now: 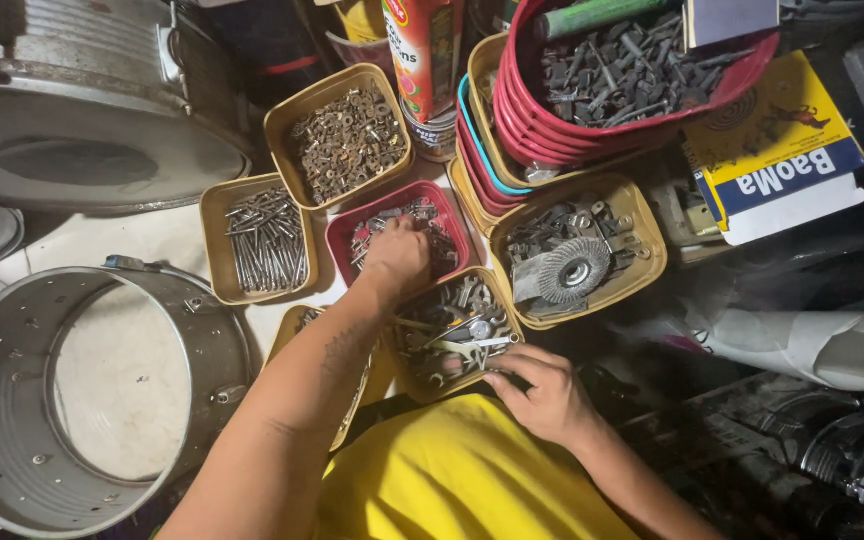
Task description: Repairing a drum by sorting through hardware bins and assembling components onto the shell.
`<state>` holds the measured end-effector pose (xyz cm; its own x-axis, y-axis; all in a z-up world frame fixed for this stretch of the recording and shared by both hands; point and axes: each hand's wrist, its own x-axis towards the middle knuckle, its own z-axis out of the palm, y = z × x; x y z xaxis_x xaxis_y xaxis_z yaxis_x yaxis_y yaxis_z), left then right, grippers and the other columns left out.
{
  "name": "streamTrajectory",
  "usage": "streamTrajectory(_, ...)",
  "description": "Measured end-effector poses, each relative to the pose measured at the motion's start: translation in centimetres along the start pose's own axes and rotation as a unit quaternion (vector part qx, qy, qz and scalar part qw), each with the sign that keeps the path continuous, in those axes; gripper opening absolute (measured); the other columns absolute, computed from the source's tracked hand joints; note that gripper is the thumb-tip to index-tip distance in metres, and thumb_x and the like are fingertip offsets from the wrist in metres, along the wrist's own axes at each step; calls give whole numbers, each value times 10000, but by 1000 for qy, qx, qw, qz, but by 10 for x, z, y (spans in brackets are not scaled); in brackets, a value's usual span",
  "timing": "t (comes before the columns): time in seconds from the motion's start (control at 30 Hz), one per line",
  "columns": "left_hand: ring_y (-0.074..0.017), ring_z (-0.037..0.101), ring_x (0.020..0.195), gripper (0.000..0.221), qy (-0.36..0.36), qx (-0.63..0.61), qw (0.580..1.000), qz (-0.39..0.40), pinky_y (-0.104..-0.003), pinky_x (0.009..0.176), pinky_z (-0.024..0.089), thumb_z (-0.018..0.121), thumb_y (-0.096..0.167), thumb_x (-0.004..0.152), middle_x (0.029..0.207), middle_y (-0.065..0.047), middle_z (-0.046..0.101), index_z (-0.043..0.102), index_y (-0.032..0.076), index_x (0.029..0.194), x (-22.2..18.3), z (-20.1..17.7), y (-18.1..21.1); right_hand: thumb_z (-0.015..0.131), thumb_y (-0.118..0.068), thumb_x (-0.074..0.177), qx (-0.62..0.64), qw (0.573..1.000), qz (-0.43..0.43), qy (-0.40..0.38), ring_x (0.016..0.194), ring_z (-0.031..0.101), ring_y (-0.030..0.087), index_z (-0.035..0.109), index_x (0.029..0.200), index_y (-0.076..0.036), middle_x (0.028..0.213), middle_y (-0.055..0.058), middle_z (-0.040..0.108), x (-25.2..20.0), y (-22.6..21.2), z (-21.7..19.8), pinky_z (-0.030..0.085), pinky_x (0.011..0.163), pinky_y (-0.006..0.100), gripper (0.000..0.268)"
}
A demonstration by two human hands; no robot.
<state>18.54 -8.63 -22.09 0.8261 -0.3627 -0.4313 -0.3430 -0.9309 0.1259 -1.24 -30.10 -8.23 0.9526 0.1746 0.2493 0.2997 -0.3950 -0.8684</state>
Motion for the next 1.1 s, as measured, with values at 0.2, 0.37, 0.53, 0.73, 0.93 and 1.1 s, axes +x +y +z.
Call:
streamTrajectory(0.2, -455, 595, 1208, 413, 5, -49, 999, 16, -563, 913, 551, 344, 186, 969, 1286, -238, 620, 705, 28, 1088, -29, -55, 5, 785, -106, 825, 1, 1000, -4, 7, 672, 750, 326, 804, 935, -81, 785, 100, 757, -2, 1, 4, 603, 586, 420, 115)
streamTrajectory(0.37, -373, 638, 1144, 362, 92, -13, 991, 92, -464, 1010, 487, 448, 261, 915, 1099, -198, 722, 737, 65, 1009, 20, 58, -55, 774, -96, 828, -1, 1000, -1, 0, 662, 747, 326, 803, 934, -83, 780, 99, 757, -1, 0, 2, 596, 576, 424, 110)
streamTrajectory(0.53, -338, 591, 1197, 336, 90, -18, 995, 33, -464, 881, 589, 502, 353, 944, 1291, -85, 598, 709, 291, 1202, -20, 16, -31, 786, -102, 820, -6, 1000, 0, -5, 658, 752, 295, 807, 923, -91, 774, 85, 761, 2, -4, 5, 601, 579, 406, 105)
streamTrajectory(0.73, -307, 582, 1167, 327, 65, 36, 996, 53, -443, 882, 574, 494, 296, 900, 1237, -66, 647, 796, 229, 1006, -8, 25, -29, 786, -91, 815, -6, 1000, -2, -20, 672, 755, 311, 806, 932, -84, 785, 92, 763, 5, -8, 8, 606, 589, 405, 119)
streamTrajectory(0.93, -325, 593, 1128, 320, 111, 94, 987, 69, -427, 796, 587, 529, 306, 851, 1184, -106, 645, 808, 199, 965, -37, 9, -45, 792, -104, 819, 1, 1000, 13, -4, 661, 755, 293, 810, 935, -91, 784, 77, 766, -8, 5, 9, 601, 579, 394, 117)
streamTrajectory(1.1, -339, 620, 1053, 266, 225, 67, 971, 34, -392, 826, 557, 547, 247, 878, 1125, -124, 644, 796, 187, 948, -53, -15, -59, 821, -108, 801, -5, 999, 44, 9, 683, 767, 288, 832, 915, -102, 777, 78, 782, -7, 7, 11, 615, 598, 360, 115)
